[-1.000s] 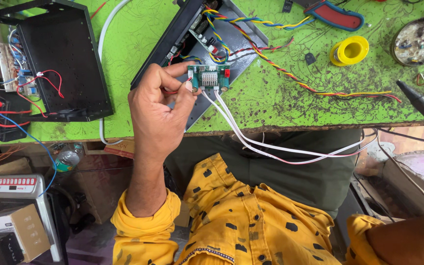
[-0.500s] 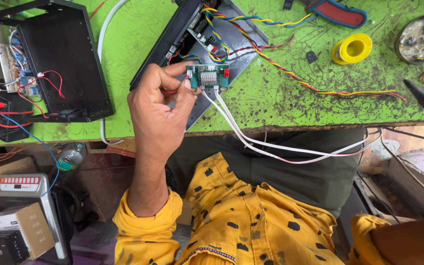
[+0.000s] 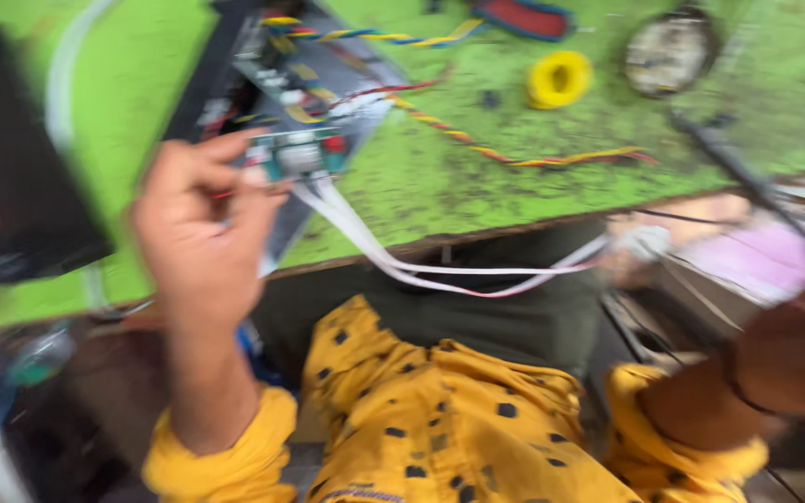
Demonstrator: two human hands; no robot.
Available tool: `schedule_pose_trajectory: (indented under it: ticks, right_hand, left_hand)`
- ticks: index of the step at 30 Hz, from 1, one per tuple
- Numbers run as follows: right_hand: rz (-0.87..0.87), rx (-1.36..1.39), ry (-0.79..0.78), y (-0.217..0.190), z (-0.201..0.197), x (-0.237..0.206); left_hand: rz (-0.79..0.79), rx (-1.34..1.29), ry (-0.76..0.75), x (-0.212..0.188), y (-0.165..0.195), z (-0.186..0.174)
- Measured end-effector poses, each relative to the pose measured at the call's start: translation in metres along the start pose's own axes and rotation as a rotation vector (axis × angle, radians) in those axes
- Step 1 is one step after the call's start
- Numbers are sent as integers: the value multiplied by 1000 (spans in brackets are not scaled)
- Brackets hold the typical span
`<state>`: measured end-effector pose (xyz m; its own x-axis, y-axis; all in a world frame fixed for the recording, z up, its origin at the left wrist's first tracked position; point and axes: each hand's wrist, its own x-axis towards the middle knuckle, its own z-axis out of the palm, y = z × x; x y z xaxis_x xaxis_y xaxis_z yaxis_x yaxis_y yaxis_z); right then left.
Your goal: The person strips wires, solders connections on a small circuit board, and installs the board into a black plastic housing. They use pliers to strip wire insulation and a soldering iron to attach wires to the board, then place the board inside the housing.
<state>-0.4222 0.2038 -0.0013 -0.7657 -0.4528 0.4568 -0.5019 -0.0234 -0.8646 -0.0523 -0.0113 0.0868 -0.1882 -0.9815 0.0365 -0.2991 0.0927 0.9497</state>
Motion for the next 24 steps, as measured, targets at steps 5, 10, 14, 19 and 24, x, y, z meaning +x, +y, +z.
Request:
schedule_pose_trajectory:
  ticks: [5,10,14,19,24]
  right_hand:
    - [-171,195,-35,-15,26,25]
    - [-249,202,-120,-28,43,29]
    - [-159,282,-169,-23,49,20]
    - [72,390,-56,-11,52,9]
    - [148,474,-89,-6,57,-1]
  left_hand:
    - [-76,15,39,0,15,6]
    - [-43,16,29,2,18,9]
    - [-50,29,34,2,18,9]
    - [-22,13,24,3,18,9]
    - [-8,43,22,3,17,9]
